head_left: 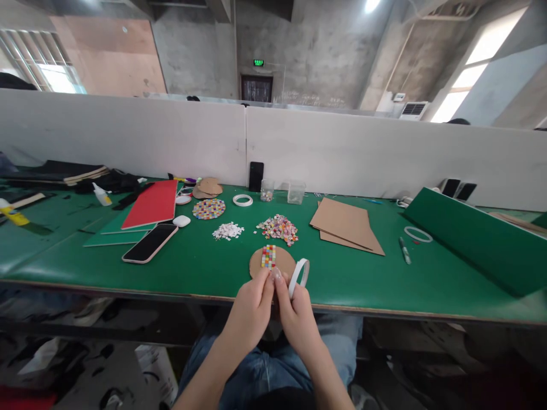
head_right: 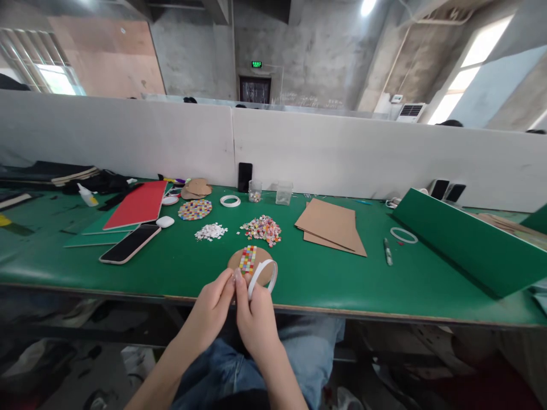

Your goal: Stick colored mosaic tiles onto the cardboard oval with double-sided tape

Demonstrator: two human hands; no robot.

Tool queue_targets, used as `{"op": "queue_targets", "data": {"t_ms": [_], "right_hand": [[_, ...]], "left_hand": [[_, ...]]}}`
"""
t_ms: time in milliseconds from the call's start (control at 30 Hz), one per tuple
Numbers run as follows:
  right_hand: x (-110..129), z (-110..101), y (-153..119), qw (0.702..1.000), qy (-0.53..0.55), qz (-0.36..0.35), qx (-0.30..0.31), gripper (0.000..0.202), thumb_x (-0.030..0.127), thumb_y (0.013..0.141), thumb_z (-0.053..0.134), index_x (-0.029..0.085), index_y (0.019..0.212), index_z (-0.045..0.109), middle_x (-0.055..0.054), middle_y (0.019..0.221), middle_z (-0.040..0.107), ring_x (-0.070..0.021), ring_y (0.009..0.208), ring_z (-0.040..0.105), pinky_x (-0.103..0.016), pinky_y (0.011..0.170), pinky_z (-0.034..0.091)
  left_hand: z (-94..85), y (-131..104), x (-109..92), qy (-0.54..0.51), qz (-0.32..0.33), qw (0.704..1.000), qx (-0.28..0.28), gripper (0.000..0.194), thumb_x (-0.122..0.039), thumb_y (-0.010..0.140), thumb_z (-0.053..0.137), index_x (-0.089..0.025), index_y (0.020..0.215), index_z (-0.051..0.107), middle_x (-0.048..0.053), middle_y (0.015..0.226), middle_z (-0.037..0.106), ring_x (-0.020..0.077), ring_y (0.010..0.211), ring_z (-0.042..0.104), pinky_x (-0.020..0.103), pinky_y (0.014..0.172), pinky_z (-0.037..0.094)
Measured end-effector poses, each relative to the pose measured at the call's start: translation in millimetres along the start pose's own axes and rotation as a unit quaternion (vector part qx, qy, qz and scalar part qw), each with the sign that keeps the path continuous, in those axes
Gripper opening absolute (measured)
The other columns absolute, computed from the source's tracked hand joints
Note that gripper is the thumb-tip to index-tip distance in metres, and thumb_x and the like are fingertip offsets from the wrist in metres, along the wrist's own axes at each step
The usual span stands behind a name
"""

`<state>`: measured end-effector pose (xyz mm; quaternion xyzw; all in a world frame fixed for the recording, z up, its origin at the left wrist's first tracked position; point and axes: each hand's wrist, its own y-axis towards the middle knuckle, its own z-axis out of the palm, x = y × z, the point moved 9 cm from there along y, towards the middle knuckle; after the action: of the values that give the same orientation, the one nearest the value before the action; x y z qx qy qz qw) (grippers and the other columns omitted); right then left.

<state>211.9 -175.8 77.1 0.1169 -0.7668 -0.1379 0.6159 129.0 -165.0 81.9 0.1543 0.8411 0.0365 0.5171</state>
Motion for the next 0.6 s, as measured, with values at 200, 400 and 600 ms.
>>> {"op": "queue_targets", "data": {"t_ms": [200,400,600], "right_hand": [[-2.3,-1.6,-0.3,0.999,-0.032,0.008,-0.005,0.034,0.033,0.093,0.033,0.014,0.085,0.060,-0.005,0.072,0.062,-0.0163,0.067,0.059,-0.024,0.062,0.044],[-5.7,-5.5,-3.9,0.996,-0.078,0.015,-0.043,0.038,0.035,0.093,0.031,0.015,0.074,0.057,-0.005,0.062,0.061,-0.0160,0.054,0.056,-0.025,0.052,0.042],[-9.4,-9.8,-10.0,0.995,-0.031,0.011,-0.098,0.038,0.039,0.092,0.033,0.018,0.064,0.048,0.002,0.049,0.046,-0.0114,0.043,0.045,-0.022,0.042,0.034]], "left_hand": [[3.4,-2.3,-1.2,-0.041,-0.011,0.999,0.000,0.029,-0.032,0.093,0.029,-0.019,0.074,0.048,0.002,0.071,0.060,0.0161,0.067,0.057,0.023,0.061,0.041],[8.8,-6.5,10.1,-0.114,-0.034,0.993,-0.016,0.030,-0.035,0.092,0.032,-0.018,0.094,0.056,0.007,0.092,0.065,0.0199,0.089,0.060,0.027,0.076,0.045],[8.8,-12.8,20.5,-0.169,-0.059,0.982,-0.055,0.036,-0.045,0.089,0.033,-0.018,0.094,0.055,0.005,0.081,0.063,0.0193,0.082,0.059,0.026,0.069,0.046]]}}
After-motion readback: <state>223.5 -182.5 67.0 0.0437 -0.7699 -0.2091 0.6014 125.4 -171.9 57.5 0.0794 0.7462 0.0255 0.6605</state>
